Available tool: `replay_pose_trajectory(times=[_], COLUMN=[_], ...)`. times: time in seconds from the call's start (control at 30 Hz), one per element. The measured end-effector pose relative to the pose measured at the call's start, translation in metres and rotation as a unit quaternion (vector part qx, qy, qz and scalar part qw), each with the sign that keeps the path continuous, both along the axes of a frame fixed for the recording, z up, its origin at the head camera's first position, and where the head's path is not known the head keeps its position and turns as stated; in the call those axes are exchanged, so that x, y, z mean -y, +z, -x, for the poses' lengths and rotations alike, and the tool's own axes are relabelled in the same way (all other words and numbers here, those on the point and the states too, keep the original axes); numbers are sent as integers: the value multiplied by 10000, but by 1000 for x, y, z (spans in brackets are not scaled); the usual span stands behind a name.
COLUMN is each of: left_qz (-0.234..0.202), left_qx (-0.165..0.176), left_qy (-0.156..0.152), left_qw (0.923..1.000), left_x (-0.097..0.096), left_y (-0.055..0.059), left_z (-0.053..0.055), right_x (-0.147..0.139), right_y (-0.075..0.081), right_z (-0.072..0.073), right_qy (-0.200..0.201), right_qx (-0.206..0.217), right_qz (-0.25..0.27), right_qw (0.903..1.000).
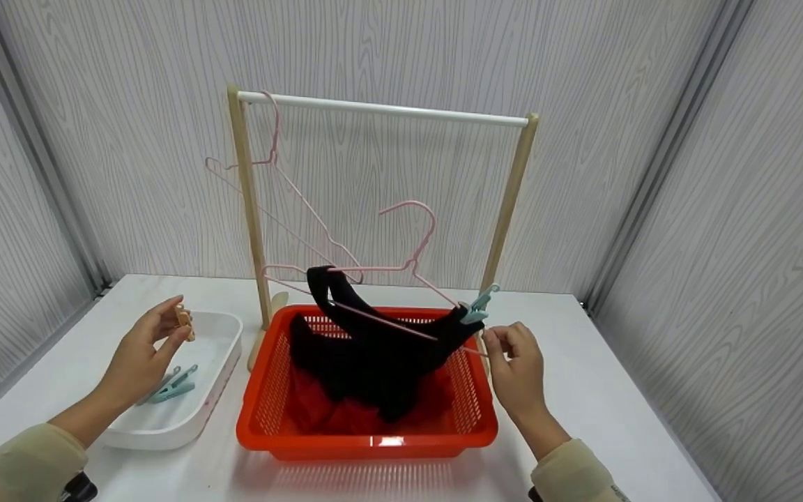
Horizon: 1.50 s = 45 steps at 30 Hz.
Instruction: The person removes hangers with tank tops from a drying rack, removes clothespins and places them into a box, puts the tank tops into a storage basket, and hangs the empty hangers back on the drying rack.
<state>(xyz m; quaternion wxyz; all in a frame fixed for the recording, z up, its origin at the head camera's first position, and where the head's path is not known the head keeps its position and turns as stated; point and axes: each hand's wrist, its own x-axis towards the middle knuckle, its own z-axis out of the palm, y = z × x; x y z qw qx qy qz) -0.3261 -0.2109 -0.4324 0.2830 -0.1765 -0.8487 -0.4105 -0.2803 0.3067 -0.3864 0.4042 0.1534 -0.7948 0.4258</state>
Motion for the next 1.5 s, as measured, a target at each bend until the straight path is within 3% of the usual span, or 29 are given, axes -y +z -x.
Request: replay_pose_trajectory(times=[0.3, 0.6, 0.97, 1.17, 1.37, 1.5], left_qz=[679, 977, 1913, 2182, 2365, 2470], left_qx=[843, 1206, 1847, 1964, 2287, 2260], left_qy=[-67, -87, 495, 498, 384, 376], left_qw=[9941, 9878, 9627, 9546, 9435, 9415], left_x=[0, -2, 0, 4, 5, 5], left_y=[-15, -21, -27, -31, -33, -33], left_z=[1, 2, 5, 8, 9, 8], right_x=[2, 2, 2, 1, 1, 2], right_y=[-1, -1, -3, -4, -4, -4], right_z=[-2, -1, -2, -2, -2, -3], right_qy=[-35, -37, -8, -3, -69, -84], right_qx=[10, 120, 228, 139, 180, 252], right_qz=[-24, 21, 72, 9, -17, 36], right_qw=[10000, 9999, 9997, 9999, 9998, 9996])
